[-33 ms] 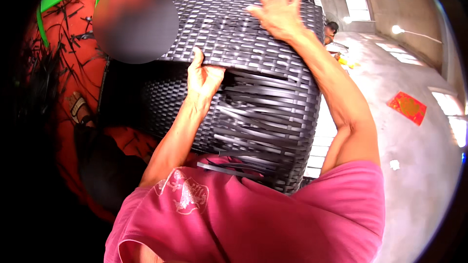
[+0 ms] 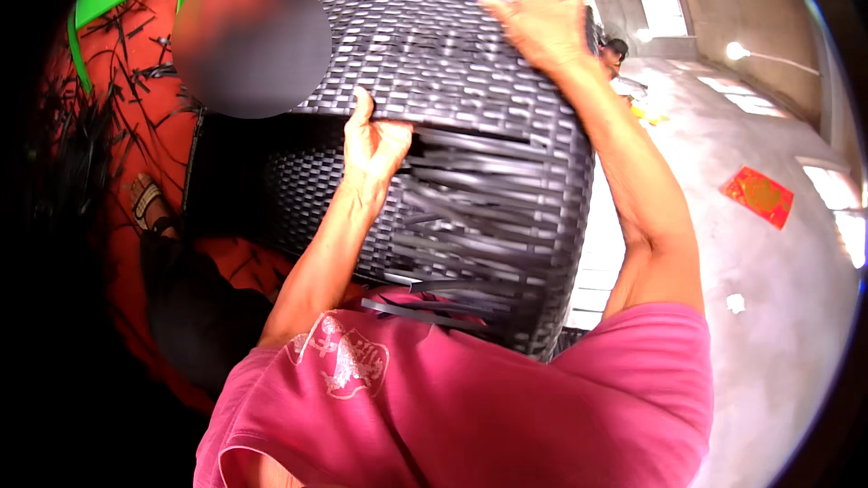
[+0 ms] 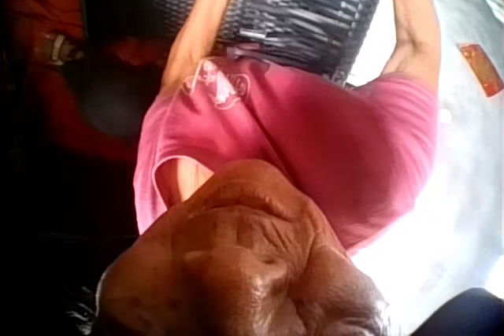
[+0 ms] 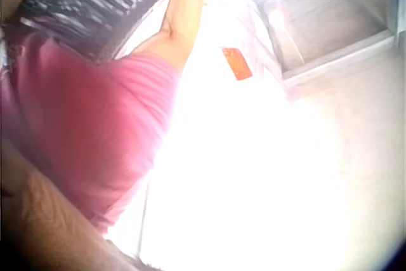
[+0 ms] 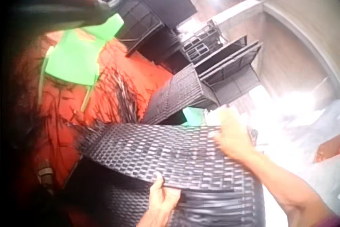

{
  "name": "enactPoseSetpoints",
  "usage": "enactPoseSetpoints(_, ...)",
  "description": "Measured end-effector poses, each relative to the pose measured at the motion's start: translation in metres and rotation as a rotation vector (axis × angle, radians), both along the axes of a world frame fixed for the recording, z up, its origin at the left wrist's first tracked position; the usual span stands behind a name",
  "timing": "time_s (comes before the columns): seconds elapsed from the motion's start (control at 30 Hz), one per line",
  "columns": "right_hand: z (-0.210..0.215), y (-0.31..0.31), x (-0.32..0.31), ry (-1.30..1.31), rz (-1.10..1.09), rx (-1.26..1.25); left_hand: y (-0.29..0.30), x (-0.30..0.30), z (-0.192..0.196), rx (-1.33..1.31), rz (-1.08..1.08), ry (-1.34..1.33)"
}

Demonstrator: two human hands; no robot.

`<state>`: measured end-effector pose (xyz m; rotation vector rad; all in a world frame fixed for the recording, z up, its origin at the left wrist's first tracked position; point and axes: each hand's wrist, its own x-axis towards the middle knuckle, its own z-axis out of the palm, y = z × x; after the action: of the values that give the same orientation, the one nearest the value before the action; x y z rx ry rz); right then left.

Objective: The person weaves black plastic strips into the frame of a piece of furniture by hand, threading the strips through existing weaves and pulling them tight, and then turns the frame over to pat the surface flat.

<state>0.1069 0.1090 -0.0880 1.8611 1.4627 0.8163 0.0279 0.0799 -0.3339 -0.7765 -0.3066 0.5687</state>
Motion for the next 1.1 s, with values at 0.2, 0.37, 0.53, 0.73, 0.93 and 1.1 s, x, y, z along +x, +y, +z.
enactPoseSetpoints(0.2,0.075,-0.049,0.106,1.037,-0.492,0.599,-0.002,0.007,-0.003,0.074,0.004,-0.005)
enactPoseSetpoints(0.37,0.07,-0.032,0.145,1.694,-0.588,0.782,-0.014,0.011,-0.004,0.16,-0.073,0.041)
enactPoseSetpoints(0.53,0.068,0.008,0.145,1.542,-0.379,0.701,-0.011,0.012,-0.013,0.206,0.037,-0.059)
enactPoseSetpoints(0.73,0.085,0.044,0.135,1.335,-0.015,0.551,-0.018,0.035,-0.002,0.22,0.28,0.007)
enactPoseSetpoints(0.93,0.086,0.038,0.081,1.302,0.271,0.543,-0.022,0.069,0.002,0.195,0.387,-0.061)
enactPoseSetpoints(1.1,0.072,0.04,0.068,1.216,0.44,0.43,-0.019,0.072,-0.015,0.521,0.441,-0.1)
